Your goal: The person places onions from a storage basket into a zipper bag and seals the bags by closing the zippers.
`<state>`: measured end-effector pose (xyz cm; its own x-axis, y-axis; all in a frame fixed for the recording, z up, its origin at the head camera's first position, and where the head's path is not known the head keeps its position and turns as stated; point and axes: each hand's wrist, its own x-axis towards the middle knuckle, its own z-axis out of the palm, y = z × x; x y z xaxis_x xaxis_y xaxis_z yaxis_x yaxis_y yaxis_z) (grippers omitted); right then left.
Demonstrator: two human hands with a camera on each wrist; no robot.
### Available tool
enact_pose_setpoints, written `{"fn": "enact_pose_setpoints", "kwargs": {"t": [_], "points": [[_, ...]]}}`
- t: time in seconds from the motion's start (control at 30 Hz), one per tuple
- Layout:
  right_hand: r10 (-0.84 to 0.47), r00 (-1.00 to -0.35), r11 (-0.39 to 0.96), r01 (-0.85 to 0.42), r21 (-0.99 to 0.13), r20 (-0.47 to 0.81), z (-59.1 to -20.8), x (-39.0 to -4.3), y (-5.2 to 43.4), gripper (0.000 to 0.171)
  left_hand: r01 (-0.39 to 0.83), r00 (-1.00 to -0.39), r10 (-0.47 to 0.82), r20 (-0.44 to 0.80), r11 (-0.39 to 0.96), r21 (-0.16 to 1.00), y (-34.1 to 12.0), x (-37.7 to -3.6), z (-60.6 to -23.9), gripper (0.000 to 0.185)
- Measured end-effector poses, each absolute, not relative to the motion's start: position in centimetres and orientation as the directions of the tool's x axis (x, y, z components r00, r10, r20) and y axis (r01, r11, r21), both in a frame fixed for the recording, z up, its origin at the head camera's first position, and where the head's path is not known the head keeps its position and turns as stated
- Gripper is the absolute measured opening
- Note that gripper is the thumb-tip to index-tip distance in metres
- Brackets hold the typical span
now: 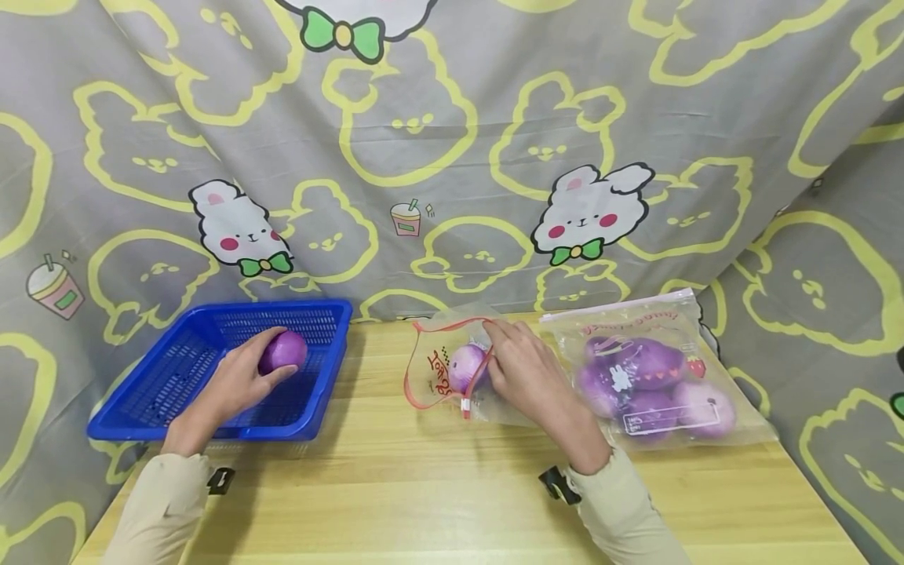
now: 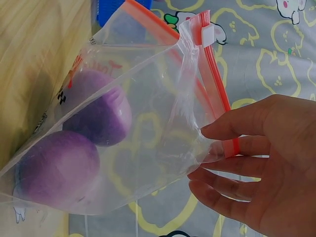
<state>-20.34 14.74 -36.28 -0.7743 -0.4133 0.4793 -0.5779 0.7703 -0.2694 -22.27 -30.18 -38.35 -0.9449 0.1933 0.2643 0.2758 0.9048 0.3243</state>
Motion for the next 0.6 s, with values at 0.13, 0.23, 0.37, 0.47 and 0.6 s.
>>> {"fn": "enact_pose_setpoints", "kwargs": {"t": [0.13,0.23,0.37,0.47,0.6], "points": [[-0.412,-0.779,0.772,-0.574,-0.273,0.472,-36.3,-20.3,14.8,0.050,0.307,-0.929,0.212,0.304,0.900,0.310,-28.9,-21.8,-37.4,0.066],[-0.412,-0.780,0.771,-0.574,-0.275,0.471,-36.3,-20.3,14.8,0.050,0.342,-0.913,0.239,0.330,0.890,0.302,-27.8,-21.3,-36.7,0.065],[-0.411,-0.781,0.771,-0.573,-0.278,0.471,-36.3,-20.3,14.8,0.050,0.393,-0.885,0.280,0.372,0.877,0.276,-26.4,-20.9,-36.1,0.066],[-0.411,-0.780,0.771,-0.574,-0.278,0.472,-36.3,-20.3,14.8,0.050,0.421,-0.867,0.304,0.396,0.871,0.253,-25.6,-20.6,-35.7,0.067],[-0.411,-0.780,0.769,-0.575,-0.279,0.472,-36.3,-20.3,14.8,0.050,0.440,-0.855,0.323,0.405,0.866,0.238,-24.4,-20.2,-35.3,0.068]]}}
